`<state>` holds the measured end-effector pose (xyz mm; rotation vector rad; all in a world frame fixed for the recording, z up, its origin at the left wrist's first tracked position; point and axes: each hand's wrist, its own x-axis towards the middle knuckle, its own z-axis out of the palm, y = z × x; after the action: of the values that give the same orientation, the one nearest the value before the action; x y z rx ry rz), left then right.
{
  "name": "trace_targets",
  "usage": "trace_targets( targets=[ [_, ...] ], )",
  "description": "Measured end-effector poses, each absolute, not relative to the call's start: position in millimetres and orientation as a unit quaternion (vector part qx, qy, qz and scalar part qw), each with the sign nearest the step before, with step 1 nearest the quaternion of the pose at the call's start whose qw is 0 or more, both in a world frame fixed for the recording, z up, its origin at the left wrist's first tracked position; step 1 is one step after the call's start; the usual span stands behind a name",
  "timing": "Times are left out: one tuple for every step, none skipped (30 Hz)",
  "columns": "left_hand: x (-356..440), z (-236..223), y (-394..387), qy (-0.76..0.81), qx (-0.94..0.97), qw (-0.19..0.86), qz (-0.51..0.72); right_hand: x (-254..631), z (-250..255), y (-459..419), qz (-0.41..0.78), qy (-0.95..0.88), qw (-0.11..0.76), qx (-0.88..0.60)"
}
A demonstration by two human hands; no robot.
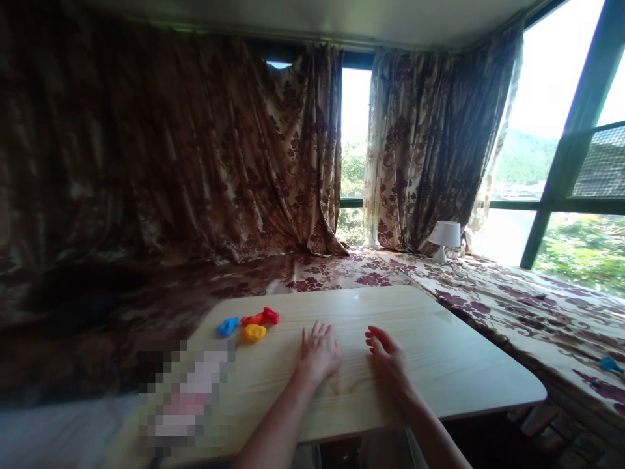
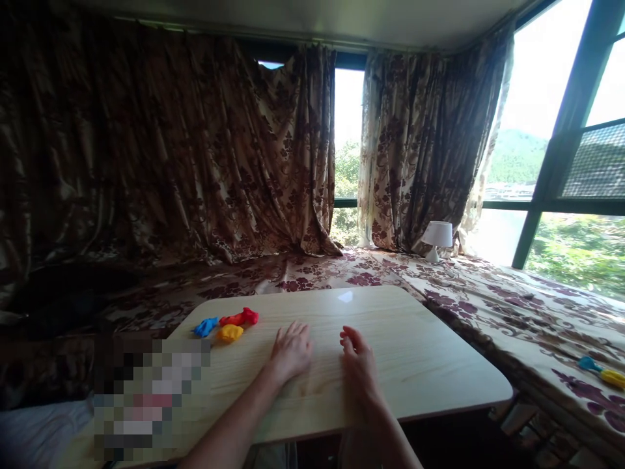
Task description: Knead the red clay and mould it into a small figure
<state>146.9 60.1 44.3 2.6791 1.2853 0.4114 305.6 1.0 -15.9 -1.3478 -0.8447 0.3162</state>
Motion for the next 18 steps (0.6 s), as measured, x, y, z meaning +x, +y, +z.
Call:
trace_targets(
  targets=[
    [137, 45, 67, 0.448, 0.881, 0.077, 0.132, 305, -16, 1, 0.142, -0.378, 0.691, -0.600],
    [124, 45, 71, 0.459, 0.876, 0.082, 0.123, 305, -16, 1, 0.143, -0.378, 0.693, -0.597],
    [110, 43, 71, 0.455, 0.879, 0.085, 0.115, 304, -16, 0, 0.145, -0.378, 0.694, -0.595],
    [97, 41, 66, 0.442, 0.886, 0.093, 0.105, 303, -15, 0, 0.146, -0.377, 0.695, -0.595],
    [84, 38, 58, 0.445, 0.882, 0.108, 0.109, 302, -14, 0, 0.145, -0.378, 0.694, -0.595],
    [73, 35, 48, 0.437, 0.884, 0.118, 0.119, 300, -13, -1, 0.143, -0.379, 0.692, -0.597],
    [66, 32, 36, 0.427, 0.887, 0.124, 0.126, 299, -11, -1, 0.140, -0.383, 0.689, -0.600],
    [62, 30, 24, 0.407, 0.895, 0.126, 0.132, 299, -10, -2, 0.135, -0.387, 0.685, -0.603],
    [62, 29, 12, 0.382, 0.905, 0.128, 0.140, 298, -9, -2, 0.130, -0.391, 0.680, -0.606],
    [66, 28, 3, 0.358, 0.914, 0.126, 0.145, 297, -9, -2, 0.125, -0.395, 0.677, -0.609],
    [73, 28, -4, 0.335, 0.923, 0.124, 0.141, 297, -8, -2, 0.120, -0.398, 0.674, -0.611],
    [84, 28, -8, 0.319, 0.930, 0.119, 0.141, 297, -9, -2, 0.117, -0.399, 0.672, -0.612],
    [97, 29, -8, 0.311, 0.933, 0.110, 0.147, 297, -9, -1, 0.114, -0.400, 0.672, -0.613],
    [112, 30, -6, 0.306, 0.935, 0.101, 0.149, 297, -10, -1, 0.113, -0.399, 0.672, -0.613],
    [127, 32, 0, 0.304, 0.936, 0.091, 0.151, 298, -11, -1, 0.114, -0.399, 0.673, -0.613],
    [140, 34, 7, 0.312, 0.934, 0.081, 0.155, 299, -11, 0, 0.117, -0.399, 0.672, -0.612],
    [152, 36, 17, 0.331, 0.928, 0.074, 0.151, 299, -12, 0, 0.120, -0.399, 0.672, -0.611],
    [161, 38, 27, 0.359, 0.920, 0.075, 0.142, 300, -12, 0, 0.121, -0.399, 0.673, -0.610]
  ],
)
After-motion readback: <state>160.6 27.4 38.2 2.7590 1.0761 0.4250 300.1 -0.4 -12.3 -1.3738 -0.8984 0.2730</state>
